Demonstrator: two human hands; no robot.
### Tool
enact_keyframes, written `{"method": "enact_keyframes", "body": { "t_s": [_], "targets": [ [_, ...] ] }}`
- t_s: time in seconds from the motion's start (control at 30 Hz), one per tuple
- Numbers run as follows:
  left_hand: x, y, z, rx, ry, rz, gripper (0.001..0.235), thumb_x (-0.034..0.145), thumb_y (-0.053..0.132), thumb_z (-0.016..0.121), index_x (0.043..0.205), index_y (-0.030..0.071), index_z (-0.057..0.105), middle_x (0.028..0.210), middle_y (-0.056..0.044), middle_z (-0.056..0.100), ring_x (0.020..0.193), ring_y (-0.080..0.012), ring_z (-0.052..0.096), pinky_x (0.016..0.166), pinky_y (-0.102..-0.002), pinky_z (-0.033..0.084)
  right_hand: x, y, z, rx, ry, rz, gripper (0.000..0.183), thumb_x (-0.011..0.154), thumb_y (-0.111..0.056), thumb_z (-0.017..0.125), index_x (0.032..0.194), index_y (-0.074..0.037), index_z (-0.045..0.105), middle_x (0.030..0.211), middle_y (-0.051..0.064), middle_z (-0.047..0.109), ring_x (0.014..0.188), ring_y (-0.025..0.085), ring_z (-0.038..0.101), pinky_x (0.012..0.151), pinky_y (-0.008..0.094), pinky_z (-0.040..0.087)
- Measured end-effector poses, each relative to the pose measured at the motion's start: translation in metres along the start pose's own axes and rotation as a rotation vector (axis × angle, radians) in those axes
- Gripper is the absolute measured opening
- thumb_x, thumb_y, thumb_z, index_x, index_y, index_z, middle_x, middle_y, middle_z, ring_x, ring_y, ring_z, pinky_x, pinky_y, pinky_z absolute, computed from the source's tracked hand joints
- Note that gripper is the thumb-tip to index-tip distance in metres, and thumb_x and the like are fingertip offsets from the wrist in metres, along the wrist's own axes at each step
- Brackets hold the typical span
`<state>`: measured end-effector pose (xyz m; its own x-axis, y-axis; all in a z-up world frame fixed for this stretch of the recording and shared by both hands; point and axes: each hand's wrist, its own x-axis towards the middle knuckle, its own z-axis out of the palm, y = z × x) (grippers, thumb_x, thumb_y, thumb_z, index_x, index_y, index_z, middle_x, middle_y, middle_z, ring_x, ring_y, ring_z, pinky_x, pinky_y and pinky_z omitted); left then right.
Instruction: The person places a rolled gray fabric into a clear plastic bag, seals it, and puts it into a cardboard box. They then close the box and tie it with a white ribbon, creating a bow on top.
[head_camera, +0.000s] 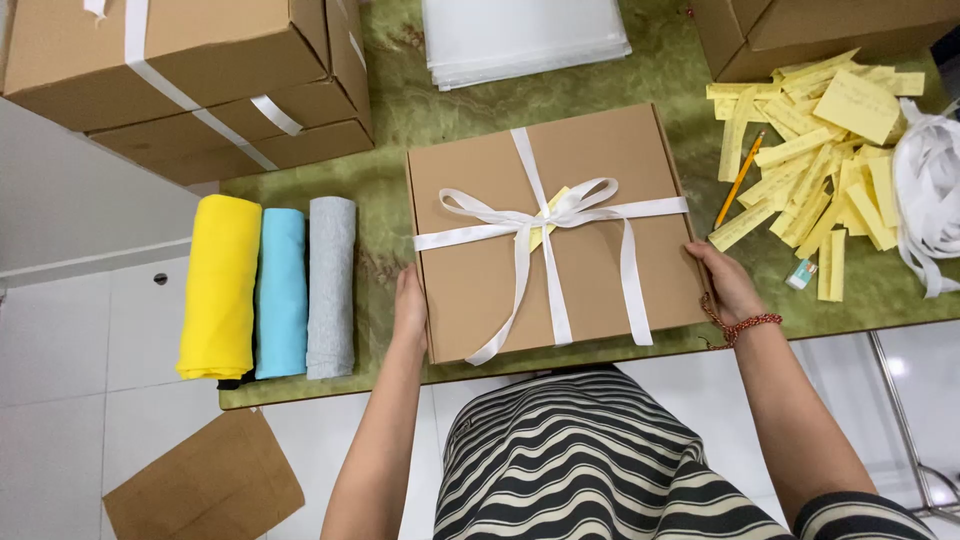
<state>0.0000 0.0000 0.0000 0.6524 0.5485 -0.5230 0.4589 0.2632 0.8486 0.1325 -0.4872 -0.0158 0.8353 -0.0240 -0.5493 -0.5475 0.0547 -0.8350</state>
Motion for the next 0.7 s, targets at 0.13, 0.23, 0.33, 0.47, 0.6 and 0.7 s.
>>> {"method": "enact_keyframes", "body": {
  "t_s": [0.13, 0.23, 0.33, 0.47, 0.6, 0.7],
  "targets": [
    [-0.007, 0.021, 0.005, -0.067, -0.005, 0.006, 0.046, 0.106, 0.048, 0.054, 0.127, 0.008, 0.062, 0.12, -0.014, 0.058, 0.113, -0.0284, 0.055, 0.097, -0.046, 0.048, -0.016, -0.028, 0.01, -0.085, -0.015, 0.006, 0.067, 0.097, -0.038, 0.08, 0.152, -0.007, 0.057, 0.134, 0.016, 0.065, 0.093, 0.022, 0.07, 0.069, 0.038, 0.06],
    [-0.023, 0.044, 0.01, -0.053, -0.039, -0.052, 0.05, 0.105, 0.044, 0.055, 0.14, 0.008, 0.058, 0.14, -0.019, 0.058, 0.128, -0.0337, 0.057, 0.106, -0.053, 0.048, -0.01, -0.038, 0.01, -0.131, -0.014, -0.008, 0.073, 0.096, -0.042, 0.08, 0.155, -0.007, 0.054, 0.131, 0.02, 0.066, 0.073, 0.023, 0.071, 0.046, 0.028, 0.051],
    [-0.035, 0.072, 0.012, -0.065, -0.05, -0.076, 0.06, 0.106, 0.048, 0.054, 0.148, 0.006, 0.053, 0.15, -0.023, 0.052, 0.139, -0.0379, 0.051, 0.113, -0.057, 0.044, -0.004, -0.051, 0.01, -0.097, -0.012, -0.001, 0.079, 0.094, -0.043, 0.081, 0.159, -0.008, 0.051, 0.139, 0.023, 0.063, 0.092, 0.029, 0.07, 0.061, 0.04, 0.057],
    [-0.059, 0.128, 0.02, -0.138, -0.063, -0.056, 0.068, 0.106, 0.048, 0.058, 0.16, 0.009, 0.041, 0.167, -0.015, 0.032, 0.154, -0.0324, 0.032, 0.123, -0.052, 0.034, 0.017, -0.087, 0.006, 0.025, -0.052, 0.008, 0.07, 0.096, -0.04, 0.076, 0.154, -0.008, 0.055, 0.131, 0.019, 0.066, 0.098, 0.033, 0.068, 0.079, 0.048, 0.058],
    [-0.039, 0.159, 0.029, -0.378, -0.016, 0.062, 0.032, 0.101, 0.037, 0.062, 0.121, 0.014, 0.071, 0.115, -0.006, 0.076, 0.099, -0.0158, 0.069, 0.081, -0.03, 0.049, -0.002, -0.168, 0.025, -0.027, 0.024, 0.013, 0.054, 0.089, -0.056, 0.071, 0.124, -0.018, 0.059, 0.108, 0.006, 0.068, 0.09, 0.027, 0.067, 0.068, 0.045, 0.055],
    [-0.066, 0.21, 0.03, -0.484, -0.113, 0.153, 0.043, 0.097, 0.038, 0.066, 0.132, 0.014, 0.07, 0.13, -0.003, 0.073, 0.112, -0.0153, 0.067, 0.089, -0.031, 0.048, -0.033, -0.233, 0.056, -0.059, 0.08, 0.034, 0.06, 0.088, -0.066, 0.068, 0.127, -0.023, 0.053, 0.107, 0.004, 0.066, 0.089, 0.03, 0.066, 0.06, 0.056, 0.055]
  ]
}}
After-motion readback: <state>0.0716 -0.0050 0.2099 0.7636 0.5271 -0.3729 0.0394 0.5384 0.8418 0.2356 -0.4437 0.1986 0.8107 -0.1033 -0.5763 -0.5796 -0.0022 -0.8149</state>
